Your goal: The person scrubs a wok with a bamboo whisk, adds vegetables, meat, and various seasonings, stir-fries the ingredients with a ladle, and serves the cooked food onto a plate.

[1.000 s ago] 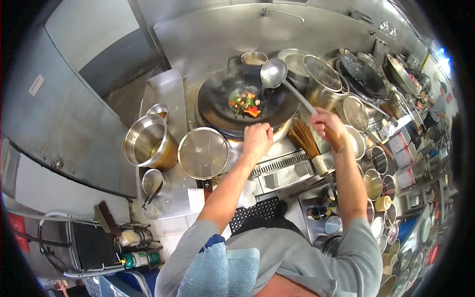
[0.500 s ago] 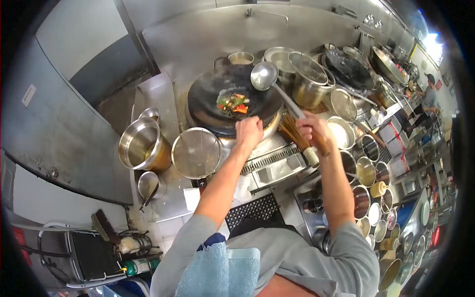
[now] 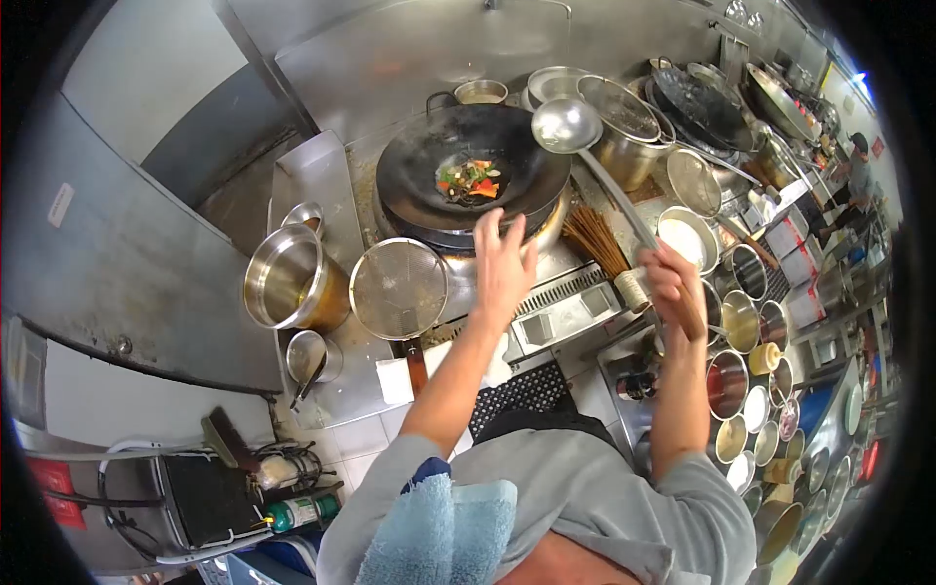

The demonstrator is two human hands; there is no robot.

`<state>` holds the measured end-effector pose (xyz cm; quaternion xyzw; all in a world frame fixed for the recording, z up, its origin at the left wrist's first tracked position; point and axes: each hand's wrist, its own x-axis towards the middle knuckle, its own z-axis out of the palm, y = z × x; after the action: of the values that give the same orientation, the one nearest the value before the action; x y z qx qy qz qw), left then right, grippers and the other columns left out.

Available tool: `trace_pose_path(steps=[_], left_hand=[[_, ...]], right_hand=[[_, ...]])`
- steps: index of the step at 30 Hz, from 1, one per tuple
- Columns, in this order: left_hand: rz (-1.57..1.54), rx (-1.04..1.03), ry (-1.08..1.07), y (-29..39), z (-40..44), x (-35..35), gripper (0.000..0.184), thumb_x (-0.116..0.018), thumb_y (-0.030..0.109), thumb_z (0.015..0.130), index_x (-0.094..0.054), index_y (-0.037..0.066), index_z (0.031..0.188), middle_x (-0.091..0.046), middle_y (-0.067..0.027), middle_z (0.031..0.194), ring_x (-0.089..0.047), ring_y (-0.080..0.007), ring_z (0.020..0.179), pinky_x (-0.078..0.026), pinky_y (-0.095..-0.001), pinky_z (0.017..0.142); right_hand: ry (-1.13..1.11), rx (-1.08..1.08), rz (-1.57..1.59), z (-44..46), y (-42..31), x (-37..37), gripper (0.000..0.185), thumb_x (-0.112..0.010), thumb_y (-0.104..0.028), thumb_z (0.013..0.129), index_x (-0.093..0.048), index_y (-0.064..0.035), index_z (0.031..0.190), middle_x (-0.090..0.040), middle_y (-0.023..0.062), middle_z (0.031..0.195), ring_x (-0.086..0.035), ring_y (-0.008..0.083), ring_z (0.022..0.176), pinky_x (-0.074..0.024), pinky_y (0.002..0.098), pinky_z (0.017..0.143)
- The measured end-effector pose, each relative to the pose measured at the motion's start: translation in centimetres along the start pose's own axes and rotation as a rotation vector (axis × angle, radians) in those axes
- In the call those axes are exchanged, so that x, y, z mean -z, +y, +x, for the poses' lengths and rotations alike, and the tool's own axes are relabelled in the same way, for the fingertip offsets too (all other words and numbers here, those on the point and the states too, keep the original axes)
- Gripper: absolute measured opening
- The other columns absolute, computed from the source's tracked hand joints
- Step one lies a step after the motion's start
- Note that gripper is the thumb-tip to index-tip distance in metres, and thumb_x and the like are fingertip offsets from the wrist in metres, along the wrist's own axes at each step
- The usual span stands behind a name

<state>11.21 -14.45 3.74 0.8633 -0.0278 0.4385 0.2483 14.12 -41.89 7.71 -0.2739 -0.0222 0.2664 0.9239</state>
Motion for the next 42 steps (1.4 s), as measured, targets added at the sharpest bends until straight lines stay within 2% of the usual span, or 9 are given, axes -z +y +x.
trace_pose_path(steps=[7,17,19,23,25,28,31,34,42], left_hand=[[-0.711,0.008,-1.258,3.7,-11.5,5.7,0.025,-0.065,0.016,0.083,-0.066,-0.002,0.101,-0.060,-0.0185,0.115,-0.059,-0.0337,0.105,-0.047,-0.0372,0.093],[-0.617,-0.043,-1.181,3.1,-12.3,7.2,0.027,-0.063,0.017,0.084,-0.064,-0.002,0.104,-0.062,-0.0173,0.108,-0.060,-0.0348,0.101,-0.047,-0.0400,0.089],[-0.611,-0.069,-1.153,3.5,-12.6,7.4,0.028,-0.063,0.017,0.085,-0.064,-0.003,0.105,-0.062,-0.0182,0.108,-0.059,-0.0355,0.101,-0.047,-0.0410,0.090],[-0.659,-0.095,-1.247,4.9,-13.6,7.4,0.027,-0.063,0.016,0.085,-0.063,-0.003,0.105,-0.062,-0.0202,0.104,-0.058,-0.0375,0.100,-0.046,-0.0417,0.090],[-0.679,-0.141,-1.319,5.2,-13.9,7.2,0.028,-0.063,0.016,0.085,-0.063,-0.003,0.105,-0.063,-0.0200,0.105,-0.058,-0.0375,0.101,-0.046,-0.0409,0.090],[-0.682,-0.053,-1.414,5.1,-14.5,7.4,0.029,-0.064,0.017,0.085,-0.063,-0.003,0.107,-0.063,-0.0200,0.108,-0.059,-0.0365,0.104,-0.046,-0.0394,0.092],[-0.561,-0.124,-1.392,4.4,-15.1,7.2,0.028,-0.064,0.016,0.084,-0.063,-0.002,0.107,-0.063,-0.0203,0.108,-0.059,-0.0354,0.104,-0.046,-0.0397,0.092],[-0.577,-0.077,-1.423,4.7,-14.0,7.3,0.028,-0.064,0.015,0.085,-0.064,0.000,0.109,-0.065,-0.0180,0.109,-0.062,-0.0329,0.101,-0.049,-0.0382,0.087],[-0.612,-0.183,-1.360,6.0,-15.3,0.4,0.019,-0.063,0.009,0.087,-0.065,-0.001,0.103,-0.066,-0.0125,0.085,-0.064,-0.0181,0.075,-0.051,-0.0317,0.068]], right_hand=[[0.404,0.003,-1.004,-4.6,0.2,0.7,0.072,-0.061,-0.004,0.081,-0.030,-0.0033,0.146,-0.048,0.0012,0.065,-0.045,0.0084,0.045,-0.0388,0.0249,0.037],[0.475,0.186,-1.474,-7.6,3.6,-4.5,0.074,-0.064,-0.005,0.078,-0.036,-0.0099,0.146,-0.057,0.0065,0.083,-0.054,0.0116,0.068,-0.0456,0.0264,0.059],[0.260,0.457,-1.354,-5.5,7.1,-2.2,0.075,-0.062,-0.004,0.083,-0.028,-0.0116,0.149,-0.056,0.0033,0.086,-0.049,0.0090,0.052,-0.0417,0.0242,0.045],[0.218,0.235,-1.223,0.0,7.9,-5.7,0.059,-0.064,-0.016,0.084,-0.041,-0.0059,0.138,-0.052,-0.0013,0.073,-0.047,0.0062,0.051,-0.0389,0.0210,0.040],[0.305,0.104,-0.913,2.1,7.7,-6.9,0.040,-0.064,-0.015,0.086,-0.051,-0.0041,0.122,-0.047,-0.0024,0.069,-0.038,0.0034,0.045,-0.0347,0.0187,0.038],[-0.211,-0.268,0.425,4.9,9.0,-3.9,0.032,-0.059,-0.008,0.091,-0.046,0.0021,0.119,-0.049,-0.0004,0.073,-0.033,-0.0018,0.043,-0.0270,0.0162,0.032],[0.153,0.122,-0.940,3.5,12.2,-6.4,0.038,-0.063,-0.008,0.081,-0.047,0.0010,0.115,-0.058,0.0045,0.067,-0.057,0.0165,0.045,-0.0435,0.0281,0.036],[-0.072,-0.003,-0.238,2.7,12.6,-3.5,0.033,-0.060,-0.003,0.084,-0.047,0.0000,0.113,-0.046,0.0014,0.057,-0.044,0.0103,0.039,-0.0365,0.0273,0.033],[0.025,0.138,-0.270,-13.6,6.9,-1.5,0.035,-0.057,-0.013,0.093,-0.041,-0.0057,0.124,-0.043,-0.0022,0.069,-0.038,0.0025,0.045,-0.0329,0.0192,0.035]])
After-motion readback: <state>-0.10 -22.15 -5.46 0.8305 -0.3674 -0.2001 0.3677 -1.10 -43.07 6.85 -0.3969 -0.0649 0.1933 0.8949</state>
